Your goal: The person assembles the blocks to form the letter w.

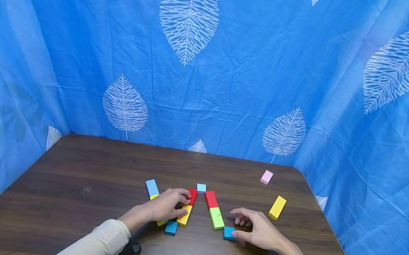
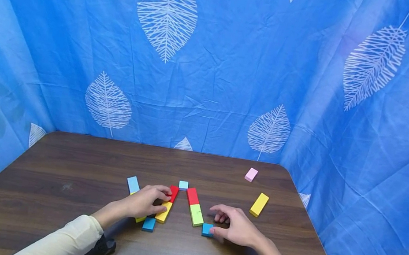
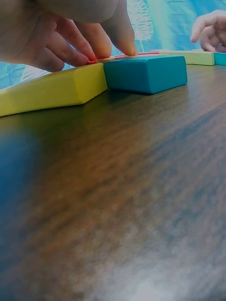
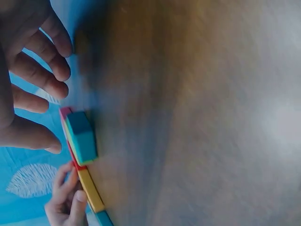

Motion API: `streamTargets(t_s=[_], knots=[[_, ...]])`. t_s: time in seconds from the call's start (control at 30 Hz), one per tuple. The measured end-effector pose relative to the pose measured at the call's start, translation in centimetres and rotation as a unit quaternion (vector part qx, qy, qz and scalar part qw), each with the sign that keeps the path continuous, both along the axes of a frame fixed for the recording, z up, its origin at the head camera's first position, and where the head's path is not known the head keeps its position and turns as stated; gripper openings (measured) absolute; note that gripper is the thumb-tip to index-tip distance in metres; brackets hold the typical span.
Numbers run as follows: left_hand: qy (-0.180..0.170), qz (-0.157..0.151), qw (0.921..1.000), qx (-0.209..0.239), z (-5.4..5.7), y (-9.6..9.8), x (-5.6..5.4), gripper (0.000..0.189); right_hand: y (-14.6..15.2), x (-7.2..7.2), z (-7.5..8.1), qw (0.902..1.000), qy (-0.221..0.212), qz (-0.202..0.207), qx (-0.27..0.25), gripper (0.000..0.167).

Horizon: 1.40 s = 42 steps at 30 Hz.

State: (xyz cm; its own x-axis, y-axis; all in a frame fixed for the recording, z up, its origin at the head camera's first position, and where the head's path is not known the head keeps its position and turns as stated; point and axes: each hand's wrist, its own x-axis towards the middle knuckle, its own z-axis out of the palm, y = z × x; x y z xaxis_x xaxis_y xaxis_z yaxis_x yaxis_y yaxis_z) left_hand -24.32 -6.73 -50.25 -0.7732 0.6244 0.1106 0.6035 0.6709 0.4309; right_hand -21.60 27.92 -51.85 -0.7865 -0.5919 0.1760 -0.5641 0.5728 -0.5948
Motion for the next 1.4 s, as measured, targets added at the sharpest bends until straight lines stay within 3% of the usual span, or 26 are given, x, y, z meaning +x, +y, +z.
streamTargets(t_s=[0.33,0.63,0.83,1.4], knots=[[0.002,0.001,1.0,0.005,-0.1,-0.1,0.0,0.034,2.3,-0.8,1.3,0.9974,0.064,-0.03,-0.01,0.044],[0.003,0.003,1.0,0.003,-0.1,-0.1,-0.1,0.035,6.2,-1.7,1.6,0.984,0.109,-0.14,0.015,0.054],[0.003,-0.001,1.0,0.006,0.0,-0.1,0.0,0.034,8.1,-2.0,1.4,0.9755,0.129,-0.175,0.035,0.06],[0.005,-0.002,1.0,0.007,-0.1,-0.1,0.0,0.034,11.5,-3.0,1.1,0.9674,0.074,-0.231,0.074,0.087]])
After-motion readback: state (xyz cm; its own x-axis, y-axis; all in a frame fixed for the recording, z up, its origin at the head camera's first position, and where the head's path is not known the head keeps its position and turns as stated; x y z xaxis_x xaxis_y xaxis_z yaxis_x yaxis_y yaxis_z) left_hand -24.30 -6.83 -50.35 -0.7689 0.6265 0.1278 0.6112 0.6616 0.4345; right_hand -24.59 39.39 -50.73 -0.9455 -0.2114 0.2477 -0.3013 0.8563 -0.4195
